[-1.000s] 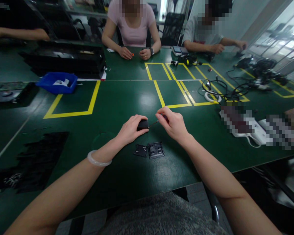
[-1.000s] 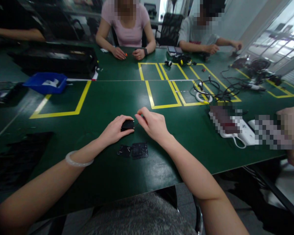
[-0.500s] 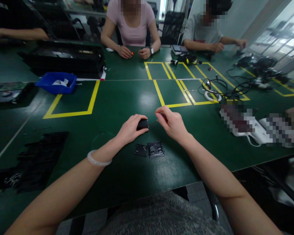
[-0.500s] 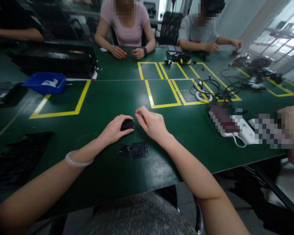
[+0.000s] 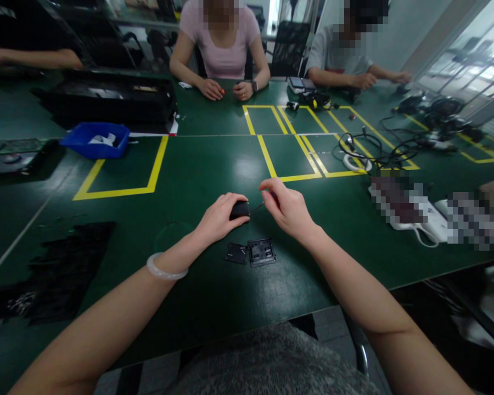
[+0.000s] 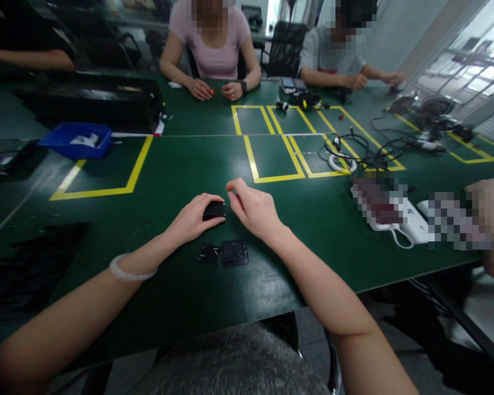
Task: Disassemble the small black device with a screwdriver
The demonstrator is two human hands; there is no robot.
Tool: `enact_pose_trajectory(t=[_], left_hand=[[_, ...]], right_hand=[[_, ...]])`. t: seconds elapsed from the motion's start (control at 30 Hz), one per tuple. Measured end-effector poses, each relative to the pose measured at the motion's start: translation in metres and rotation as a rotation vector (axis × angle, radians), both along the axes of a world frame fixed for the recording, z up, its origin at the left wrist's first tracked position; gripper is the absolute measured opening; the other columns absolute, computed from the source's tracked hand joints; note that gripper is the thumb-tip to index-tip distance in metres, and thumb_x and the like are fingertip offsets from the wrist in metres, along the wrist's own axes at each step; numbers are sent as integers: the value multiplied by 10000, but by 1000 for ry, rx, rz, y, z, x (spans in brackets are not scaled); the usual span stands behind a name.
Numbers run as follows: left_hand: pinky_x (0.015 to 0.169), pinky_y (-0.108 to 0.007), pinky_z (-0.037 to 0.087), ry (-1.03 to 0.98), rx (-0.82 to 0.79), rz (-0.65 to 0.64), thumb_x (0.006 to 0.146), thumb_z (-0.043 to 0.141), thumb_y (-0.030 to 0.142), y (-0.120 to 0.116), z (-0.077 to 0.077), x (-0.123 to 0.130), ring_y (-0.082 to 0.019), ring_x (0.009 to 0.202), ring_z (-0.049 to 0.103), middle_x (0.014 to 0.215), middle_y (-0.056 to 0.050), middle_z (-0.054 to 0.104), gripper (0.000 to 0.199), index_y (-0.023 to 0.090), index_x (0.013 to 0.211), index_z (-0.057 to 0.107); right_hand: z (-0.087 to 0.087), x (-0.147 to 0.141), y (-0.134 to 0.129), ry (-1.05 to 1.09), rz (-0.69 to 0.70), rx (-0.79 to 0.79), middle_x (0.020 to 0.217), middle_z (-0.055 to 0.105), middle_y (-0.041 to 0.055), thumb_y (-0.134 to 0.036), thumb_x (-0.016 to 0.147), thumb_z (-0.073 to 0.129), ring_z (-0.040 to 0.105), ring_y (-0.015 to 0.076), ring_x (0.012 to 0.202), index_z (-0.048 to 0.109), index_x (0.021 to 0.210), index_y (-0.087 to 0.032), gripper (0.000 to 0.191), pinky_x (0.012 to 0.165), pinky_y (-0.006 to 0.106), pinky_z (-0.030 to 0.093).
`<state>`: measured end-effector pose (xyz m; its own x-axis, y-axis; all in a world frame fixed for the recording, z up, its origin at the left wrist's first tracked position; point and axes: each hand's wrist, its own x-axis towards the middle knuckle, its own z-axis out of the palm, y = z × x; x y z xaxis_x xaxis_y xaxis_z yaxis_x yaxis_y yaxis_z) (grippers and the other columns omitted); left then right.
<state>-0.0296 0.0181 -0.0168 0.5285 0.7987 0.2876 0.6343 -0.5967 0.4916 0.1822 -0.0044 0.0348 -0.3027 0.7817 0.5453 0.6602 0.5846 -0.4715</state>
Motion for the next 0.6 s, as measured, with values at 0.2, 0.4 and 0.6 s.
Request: enact_pose_trajectory(t=[0.2,0.4,0.6], left_hand=[[924,-403,476,2,7,-2,882,697,339,1,-2,0,-266,1053,577,1126,-66,612,373,218,1194,533],[936,-410,474,-2,-9,-2,885,689,342,0,0,-1,-269,1067,574,1134,-67,612,366,221,1196,538],[939,-403,473,-2,-11,1,883,698,333,0,0,-1,-263,1067,573,1134,-62,611,370,222,1197,537]], right_hand=[[0,1,0,-5,-2,-2,679,588,-12,-325,1003,434,518,115,566,589,961,-198,205,599,238,361],[-2,2,1,24,-2,1,731,611,-2,-297,1002,430,538,122,594,577,1040,-196,182,622,246,377],[-1,2,1,10,-2,-8,691,586,-10,-293,995,422,515,116,568,572,1002,-195,180,597,246,366]])
